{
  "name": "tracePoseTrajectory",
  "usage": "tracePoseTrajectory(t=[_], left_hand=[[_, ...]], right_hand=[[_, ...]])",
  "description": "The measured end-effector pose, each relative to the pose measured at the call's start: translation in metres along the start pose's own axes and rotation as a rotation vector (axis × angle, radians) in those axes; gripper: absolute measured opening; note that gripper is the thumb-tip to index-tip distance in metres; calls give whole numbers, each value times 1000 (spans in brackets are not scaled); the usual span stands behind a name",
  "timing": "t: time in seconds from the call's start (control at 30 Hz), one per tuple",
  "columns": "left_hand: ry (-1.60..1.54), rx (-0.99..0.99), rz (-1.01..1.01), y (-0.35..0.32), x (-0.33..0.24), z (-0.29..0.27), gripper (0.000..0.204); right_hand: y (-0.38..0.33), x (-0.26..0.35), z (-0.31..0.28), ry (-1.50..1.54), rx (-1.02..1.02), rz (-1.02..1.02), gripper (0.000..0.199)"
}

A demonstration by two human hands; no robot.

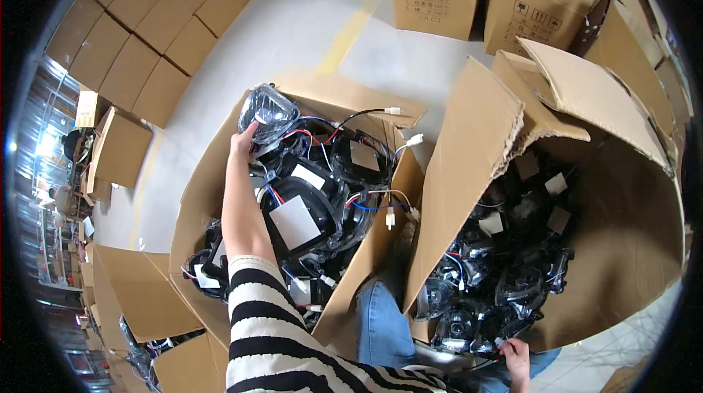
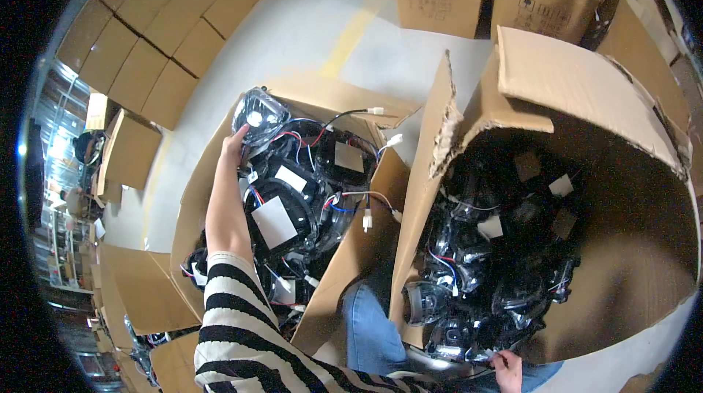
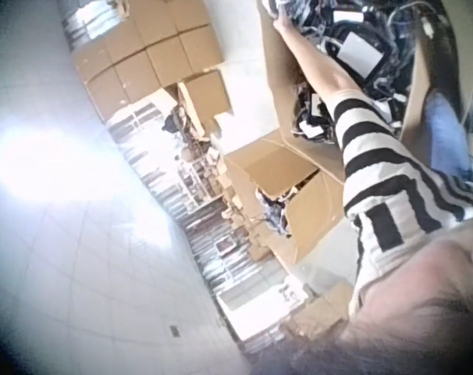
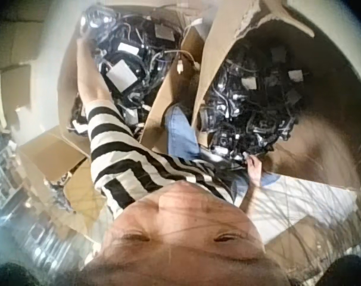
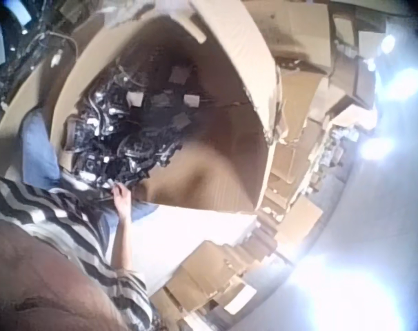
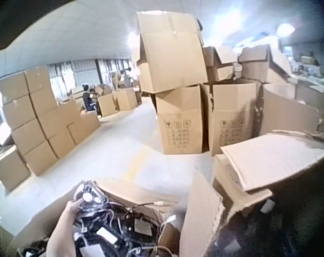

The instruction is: The person sits on the floor and repeatedly picks up black wire harnesses from a large cardboard box. They connect the white plastic connectors of the harnesses to a separate multi-wire cable held in their hand, then place the connected harnesses into a second cardboard box.

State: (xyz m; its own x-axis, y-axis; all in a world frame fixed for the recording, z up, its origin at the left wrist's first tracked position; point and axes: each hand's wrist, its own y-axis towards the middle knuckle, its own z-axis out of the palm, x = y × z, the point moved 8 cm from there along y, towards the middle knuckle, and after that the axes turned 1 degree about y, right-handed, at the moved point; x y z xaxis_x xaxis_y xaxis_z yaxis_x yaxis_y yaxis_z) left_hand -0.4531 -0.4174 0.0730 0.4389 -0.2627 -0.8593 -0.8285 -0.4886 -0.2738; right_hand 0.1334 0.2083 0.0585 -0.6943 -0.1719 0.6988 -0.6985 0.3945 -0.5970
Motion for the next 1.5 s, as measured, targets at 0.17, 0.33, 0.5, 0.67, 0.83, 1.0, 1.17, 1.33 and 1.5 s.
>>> tracePoseTrajectory(t=[0.17, 0.33, 0.5, 0.67, 0.83, 1.0, 1.17, 1.33, 1.5], left_hand=[[-99, 337, 57, -69, -70, 37, 50], [1248, -181, 851, -129, -180, -1, 41], [1630, -59, 697, -115, -144, -9, 46], [1160, -129, 713, -120, -106, -18, 45], [716, 187, 773, -160, -137, 15, 28], [996, 305, 1004, -241, -190, 130, 37], [1223, 315, 1213, -282, -193, 255, 59], [1429, 464, 847, -267, -158, 316, 58], [1571, 404, 790, -259, -134, 357, 33]], right_hand=[[-7, -5, -2, 70, -121, -14, 14], [-11, 56, 17, -147, 64, 15, 14], [-1, 33, 20, -155, 28, -61, 13], [4, 6, 16, -67, 25, -24, 15], [-1, 20, 26, -126, 75, 17, 15], [-10, 29, 26, -127, 33, 14, 17], [-16, 19, 20, -96, 21, -26, 18], [-27, 24, 10, -117, -33, 13, 17], [-14, -5, 4, -53, 9, -37, 16]])
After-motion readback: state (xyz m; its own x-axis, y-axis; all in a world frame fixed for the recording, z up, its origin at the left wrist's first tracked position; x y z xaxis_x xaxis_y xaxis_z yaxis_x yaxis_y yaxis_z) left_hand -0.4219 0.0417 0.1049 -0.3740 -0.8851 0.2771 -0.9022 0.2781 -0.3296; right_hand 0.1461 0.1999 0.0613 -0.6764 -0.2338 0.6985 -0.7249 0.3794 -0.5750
